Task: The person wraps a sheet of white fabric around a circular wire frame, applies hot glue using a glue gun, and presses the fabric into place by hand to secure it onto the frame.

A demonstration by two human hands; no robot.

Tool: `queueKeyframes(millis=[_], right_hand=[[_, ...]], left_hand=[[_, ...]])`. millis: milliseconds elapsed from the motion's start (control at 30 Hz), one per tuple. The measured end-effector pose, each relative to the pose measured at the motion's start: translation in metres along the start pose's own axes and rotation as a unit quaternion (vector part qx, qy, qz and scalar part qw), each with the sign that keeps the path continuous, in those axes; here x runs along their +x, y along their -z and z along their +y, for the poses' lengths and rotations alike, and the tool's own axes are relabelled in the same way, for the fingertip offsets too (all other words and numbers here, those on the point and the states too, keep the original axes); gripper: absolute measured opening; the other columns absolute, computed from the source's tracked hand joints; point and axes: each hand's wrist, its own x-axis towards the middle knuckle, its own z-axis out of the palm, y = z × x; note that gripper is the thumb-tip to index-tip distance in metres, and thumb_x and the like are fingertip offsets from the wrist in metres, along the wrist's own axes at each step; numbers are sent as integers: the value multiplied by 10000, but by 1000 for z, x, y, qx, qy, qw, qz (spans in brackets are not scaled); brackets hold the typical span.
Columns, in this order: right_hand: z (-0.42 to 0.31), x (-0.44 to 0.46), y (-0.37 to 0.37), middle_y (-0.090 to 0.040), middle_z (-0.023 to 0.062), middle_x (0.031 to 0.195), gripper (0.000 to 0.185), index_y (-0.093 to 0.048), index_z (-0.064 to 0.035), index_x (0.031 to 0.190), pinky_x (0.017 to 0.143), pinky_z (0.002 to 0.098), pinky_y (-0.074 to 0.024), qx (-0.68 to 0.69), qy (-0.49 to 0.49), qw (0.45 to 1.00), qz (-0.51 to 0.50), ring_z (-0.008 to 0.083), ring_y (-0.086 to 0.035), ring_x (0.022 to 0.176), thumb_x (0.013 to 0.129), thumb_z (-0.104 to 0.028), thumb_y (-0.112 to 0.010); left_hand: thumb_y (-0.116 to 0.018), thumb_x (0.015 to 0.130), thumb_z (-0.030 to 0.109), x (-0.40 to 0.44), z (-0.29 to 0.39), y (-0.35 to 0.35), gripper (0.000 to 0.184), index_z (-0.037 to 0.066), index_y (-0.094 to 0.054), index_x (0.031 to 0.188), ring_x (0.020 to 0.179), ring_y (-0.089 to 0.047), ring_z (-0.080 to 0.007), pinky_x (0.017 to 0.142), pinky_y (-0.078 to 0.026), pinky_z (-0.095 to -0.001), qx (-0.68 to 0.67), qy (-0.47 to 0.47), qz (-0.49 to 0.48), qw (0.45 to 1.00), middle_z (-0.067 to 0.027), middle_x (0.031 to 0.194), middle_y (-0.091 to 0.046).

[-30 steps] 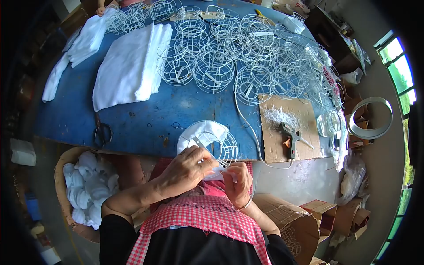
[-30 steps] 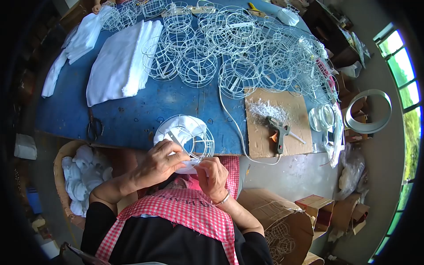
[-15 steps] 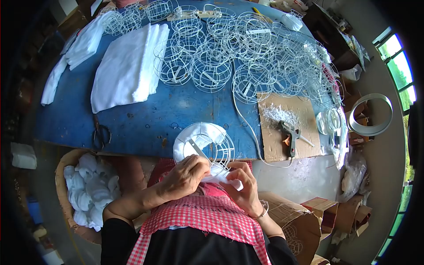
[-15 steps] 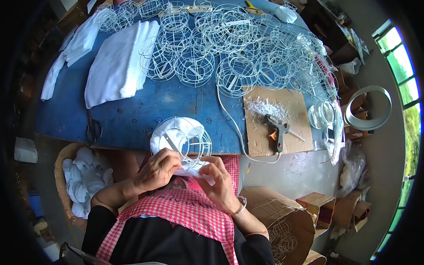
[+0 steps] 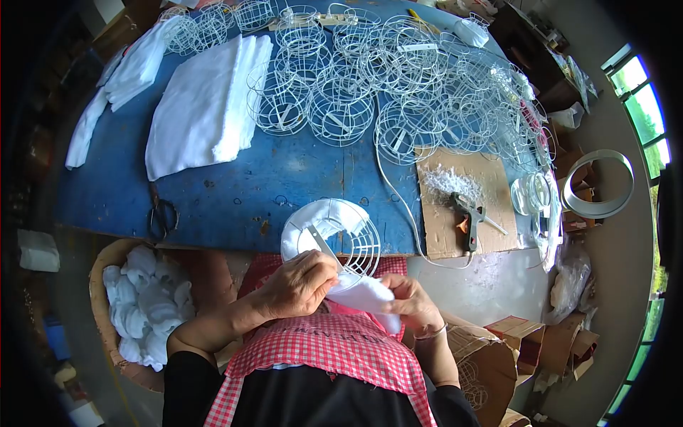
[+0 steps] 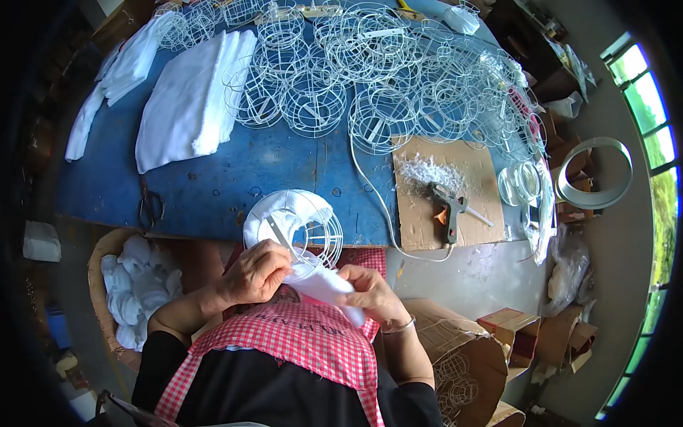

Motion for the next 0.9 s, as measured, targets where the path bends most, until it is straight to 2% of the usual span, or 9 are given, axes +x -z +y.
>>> queueKeyframes(millis=[33,133,267,400,467,533,633,767,900], right_hand=[[0,1,-1,-596,47,812,246,-548,-22,885,661,226,-453,80,36,996,7,111,-568,729,707,-38,-717],[7,9,2,-600,65,808,250,-532,-19,852,630,230,-452,150,128,980,7,124,-569,694,709,-79,-727],[-7,-1,5,-584,15,759,259,-566,-8,883,625,229,-439,39,-108,993,-16,87,-546,683,727,-135,-729],[-3,-6,-2,-588,-17,780,190,-593,-29,839,670,217,-434,-94,-63,993,-17,72,-542,719,719,-93,-726],[-1,-3,-4,-589,-7,819,195,-590,-43,833,674,221,-428,24,46,998,44,72,-537,733,688,-10,-715],[0,-4,5,-580,8,817,195,-582,-47,824,665,227,-428,52,61,995,50,87,-543,741,683,4,-708],[-11,-8,12,-578,19,817,196,-570,-49,815,668,233,-434,-159,-53,984,57,104,-548,761,684,14,-701],[-14,-4,11,-598,57,903,155,-550,-33,816,691,237,-437,-37,113,992,48,104,-538,773,731,29,-664],[-5,16,-8,-609,104,990,137,-508,-24,836,716,246,-439,-176,287,933,130,119,-540,804,771,41,-609]], left_hand=[[-629,748,-14,0,-1,0,167,33,-489,826,736,-564,-228,650,-467,-312,0,0,1,1000,-89,833,-543],[-629,750,-10,-1,-2,0,165,35,-489,824,733,-567,-228,644,-468,-313,-1,1,3,1000,-89,832,-549],[-612,773,11,-3,-1,2,143,33,-492,847,773,-570,-251,710,-474,-342,-7,15,-12,1000,-96,848,-541],[-614,770,11,-3,-1,3,148,31,-489,847,774,-571,-255,711,-474,-344,-14,13,-11,1000,-98,845,-541],[-615,767,9,-2,-1,4,153,29,-487,849,773,-572,-257,712,-474,-345,-18,11,-14,1000,-98,843,-540],[-615,765,9,-2,-1,3,158,29,-483,850,772,-571,-257,713,-474,-344,-21,10,-17,1000,-97,841,-539],[-615,764,6,-3,-1,3,164,29,-478,851,772,-571,-256,713,-474,-344,-18,2,-26,1000,-94,837,-538],[-611,763,3,-3,-2,5,168,30,-471,852,773,-572,-252,713,-475,-347,-21,-4,-31,999,-91,833,-539],[-604,760,-9,-2,-2,5,174,31,-467,860,768,-573,-251,705,-475,-351,-35,-16,-43,998,-88,834,-545]])
